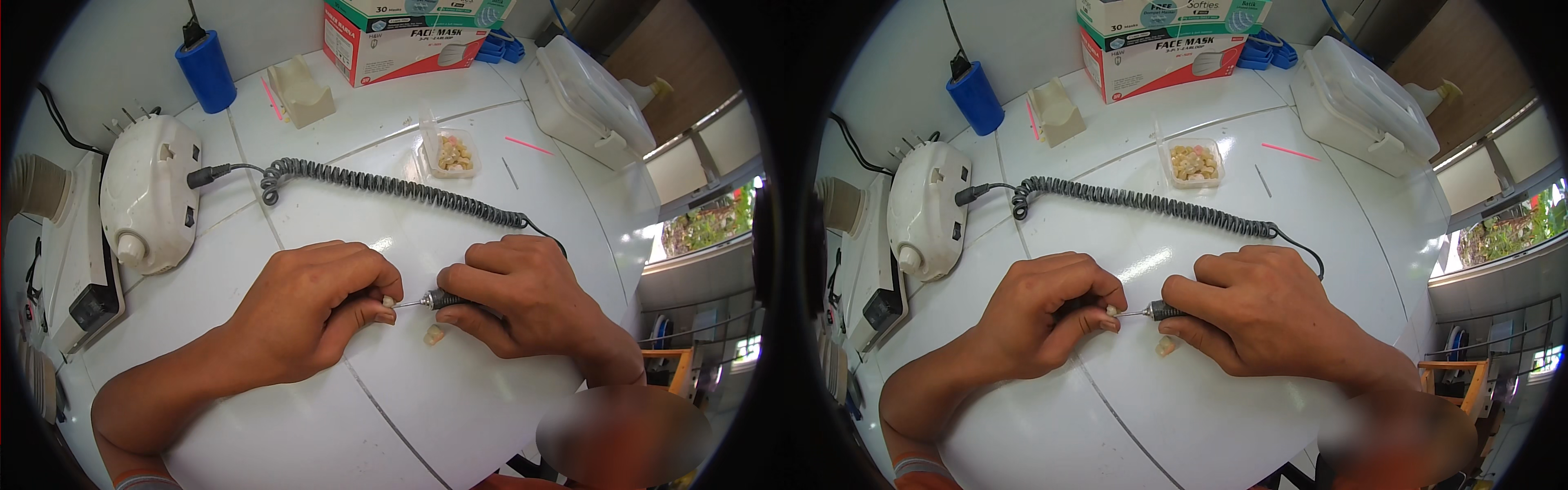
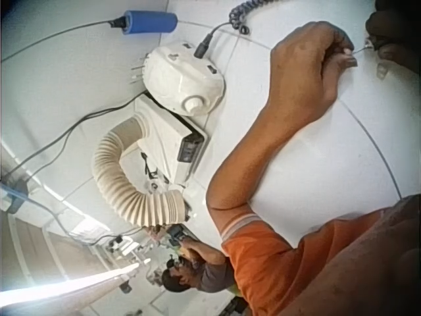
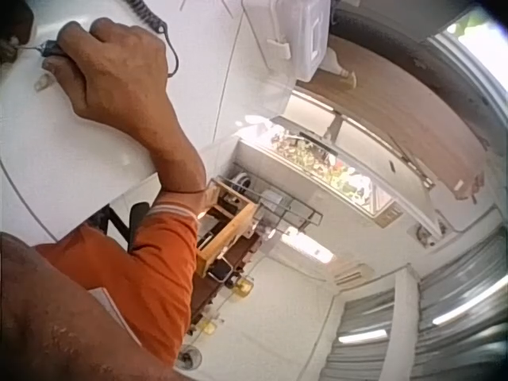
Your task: Using a rotary hand tool to polish or trim a small dental component at a laboratory bench.
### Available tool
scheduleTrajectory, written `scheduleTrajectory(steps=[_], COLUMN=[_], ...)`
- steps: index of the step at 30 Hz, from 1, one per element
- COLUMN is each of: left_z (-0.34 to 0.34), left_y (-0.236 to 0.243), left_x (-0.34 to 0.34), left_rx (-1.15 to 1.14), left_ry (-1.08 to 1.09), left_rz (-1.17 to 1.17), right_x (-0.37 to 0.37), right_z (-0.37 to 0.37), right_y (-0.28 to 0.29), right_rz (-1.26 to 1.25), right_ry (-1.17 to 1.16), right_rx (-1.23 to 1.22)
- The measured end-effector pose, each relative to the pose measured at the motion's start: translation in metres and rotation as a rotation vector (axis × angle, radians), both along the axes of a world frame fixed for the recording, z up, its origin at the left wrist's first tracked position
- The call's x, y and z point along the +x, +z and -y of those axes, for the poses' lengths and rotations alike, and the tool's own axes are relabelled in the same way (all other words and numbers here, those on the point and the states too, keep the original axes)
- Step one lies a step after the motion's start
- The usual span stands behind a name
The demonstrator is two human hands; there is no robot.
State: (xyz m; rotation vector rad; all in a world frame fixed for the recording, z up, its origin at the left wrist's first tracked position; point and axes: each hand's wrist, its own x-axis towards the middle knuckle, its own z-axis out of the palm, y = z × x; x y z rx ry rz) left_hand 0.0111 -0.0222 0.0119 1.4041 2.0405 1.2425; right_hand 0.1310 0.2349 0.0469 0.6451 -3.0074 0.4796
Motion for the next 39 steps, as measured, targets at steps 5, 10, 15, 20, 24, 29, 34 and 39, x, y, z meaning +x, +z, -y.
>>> scheduleTrajectory(steps=[5, 10, 15, 20, 24, 29, 34, 39], left_z=[0.0005, 0.0001, 0.0014, 0.0005, 0.0003, 0.0007, 0.0008, 0.0006], left_y=[-0.0018, -0.0024, -0.0004, -0.0012, -0.001, -0.0021, 0.0002, -0.0012], left_x=[0.0003, -0.0002, 0.0004, -0.0004, -0.0006, -0.0009, -0.0002, -0.0001], left_rx=[0.01, 0.02, -0.002, 0.007, -0.001, -0.005, 0.001, 0.0], left_ry=[-0.001, -0.003, -0.002, -0.007, -0.01, -0.014, -0.009, -0.008], left_rz=[-0.008, -0.009, -0.009, 0.0, -0.017, -0.013, -0.022, -0.019], right_x=[-0.0003, 0.0, -0.0001, 0.0004, -0.0004, -0.0007, -0.0001, 0.0007], right_z=[0.0001, 0.0005, 0.001, 0.0014, 0.0, -0.0012, 0.0002, 0.0017], right_y=[-0.0004, -0.0003, -0.0002, -0.0005, 0.0005, -0.0002, 0.0013, 0.0012], right_rz=[0.008, 0.008, 0.013, 0.011, 0.004, 0.017, 0.02, 0.021], right_ry=[-0.008, -0.021, -0.026, -0.035, 0.0, -0.002, -0.024, -0.042], right_rx=[0.0, -0.001, 0.001, 0.004, 0.007, 0.003, 0.007, 0.012])
